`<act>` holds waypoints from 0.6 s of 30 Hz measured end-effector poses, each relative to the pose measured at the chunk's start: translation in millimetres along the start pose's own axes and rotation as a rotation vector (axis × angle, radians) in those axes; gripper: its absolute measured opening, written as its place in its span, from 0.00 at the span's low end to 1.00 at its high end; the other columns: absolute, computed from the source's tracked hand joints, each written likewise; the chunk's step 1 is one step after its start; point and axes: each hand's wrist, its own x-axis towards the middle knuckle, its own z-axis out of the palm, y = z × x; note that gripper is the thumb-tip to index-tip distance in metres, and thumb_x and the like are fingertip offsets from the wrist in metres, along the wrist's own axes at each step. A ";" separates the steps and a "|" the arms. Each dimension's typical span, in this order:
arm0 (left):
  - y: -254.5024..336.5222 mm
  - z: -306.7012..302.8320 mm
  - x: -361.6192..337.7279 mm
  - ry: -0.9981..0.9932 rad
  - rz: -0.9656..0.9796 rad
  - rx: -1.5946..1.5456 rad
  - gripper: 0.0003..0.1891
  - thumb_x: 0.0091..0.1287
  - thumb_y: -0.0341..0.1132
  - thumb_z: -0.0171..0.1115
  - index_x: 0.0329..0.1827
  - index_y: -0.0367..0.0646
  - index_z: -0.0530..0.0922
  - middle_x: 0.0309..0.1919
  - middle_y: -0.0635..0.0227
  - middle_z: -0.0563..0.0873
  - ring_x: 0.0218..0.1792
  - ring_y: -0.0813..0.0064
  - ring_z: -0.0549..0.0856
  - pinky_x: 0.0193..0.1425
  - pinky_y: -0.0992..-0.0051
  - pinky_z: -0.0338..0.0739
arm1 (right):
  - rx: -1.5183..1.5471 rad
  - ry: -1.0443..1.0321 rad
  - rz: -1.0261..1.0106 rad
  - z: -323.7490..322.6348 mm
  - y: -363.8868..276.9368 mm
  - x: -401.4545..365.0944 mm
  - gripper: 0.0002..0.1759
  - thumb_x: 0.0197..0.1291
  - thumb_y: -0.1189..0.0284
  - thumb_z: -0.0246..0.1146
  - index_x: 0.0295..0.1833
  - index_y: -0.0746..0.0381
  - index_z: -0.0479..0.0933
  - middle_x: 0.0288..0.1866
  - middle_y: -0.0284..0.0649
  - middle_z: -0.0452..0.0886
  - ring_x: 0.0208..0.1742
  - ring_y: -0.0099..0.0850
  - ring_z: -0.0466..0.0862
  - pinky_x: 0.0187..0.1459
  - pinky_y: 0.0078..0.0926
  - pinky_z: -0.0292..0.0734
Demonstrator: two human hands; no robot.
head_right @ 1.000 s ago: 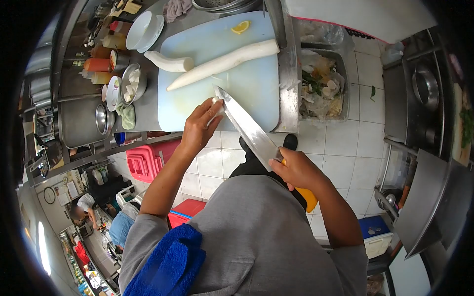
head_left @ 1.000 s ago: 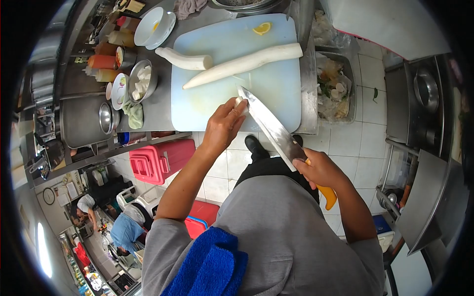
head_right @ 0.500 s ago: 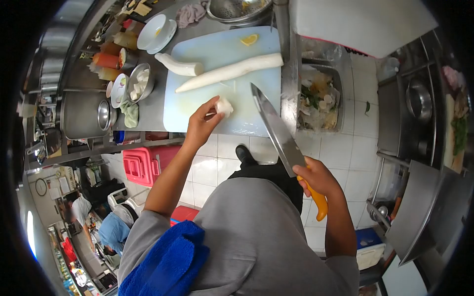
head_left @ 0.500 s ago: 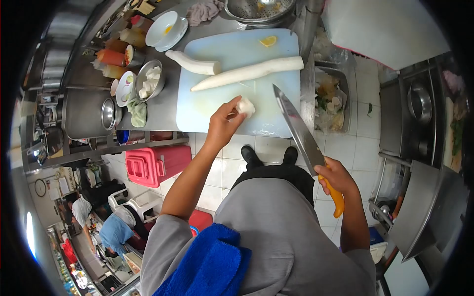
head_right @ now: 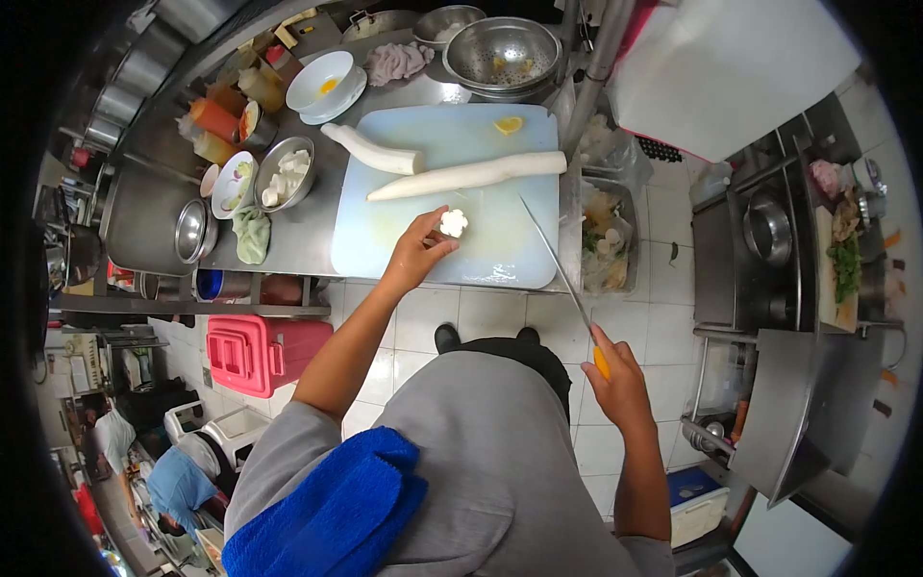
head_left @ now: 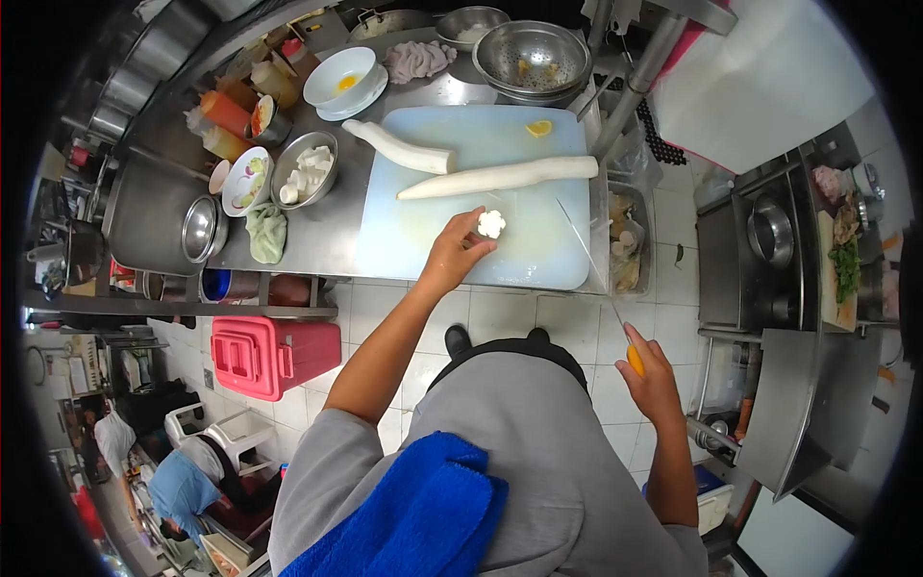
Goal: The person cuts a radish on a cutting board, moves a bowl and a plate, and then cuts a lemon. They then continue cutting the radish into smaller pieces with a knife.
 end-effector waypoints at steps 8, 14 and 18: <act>-4.7 7.1 0.5 0.102 0.084 0.045 0.27 0.58 0.27 0.68 0.63 0.40 0.74 0.53 0.58 0.78 0.38 0.70 0.81 0.48 0.72 0.77 | -0.199 0.121 -0.045 70.1 46.3 -29.4 0.37 0.53 0.81 0.69 0.70 0.49 0.70 0.44 0.42 0.72 0.46 0.38 0.76 0.51 0.30 0.73; 13.4 6.1 4.7 0.100 0.036 0.071 0.27 0.56 0.29 0.70 0.61 0.41 0.75 0.52 0.60 0.79 0.40 0.66 0.81 0.49 0.70 0.77 | -0.257 0.251 0.018 14.5 68.1 -103.2 0.36 0.52 0.87 0.63 0.68 0.55 0.72 0.39 0.43 0.74 0.39 0.38 0.78 0.46 0.31 0.76; 13.8 6.8 13.3 0.137 0.207 0.434 0.27 0.56 0.27 0.69 0.60 0.40 0.73 0.52 0.59 0.78 0.47 0.58 0.80 0.51 0.67 0.77 | -0.099 0.265 0.033 7.9 46.0 -85.6 0.25 0.59 0.78 0.63 0.64 0.58 0.73 0.35 0.45 0.79 0.34 0.35 0.81 0.39 0.28 0.77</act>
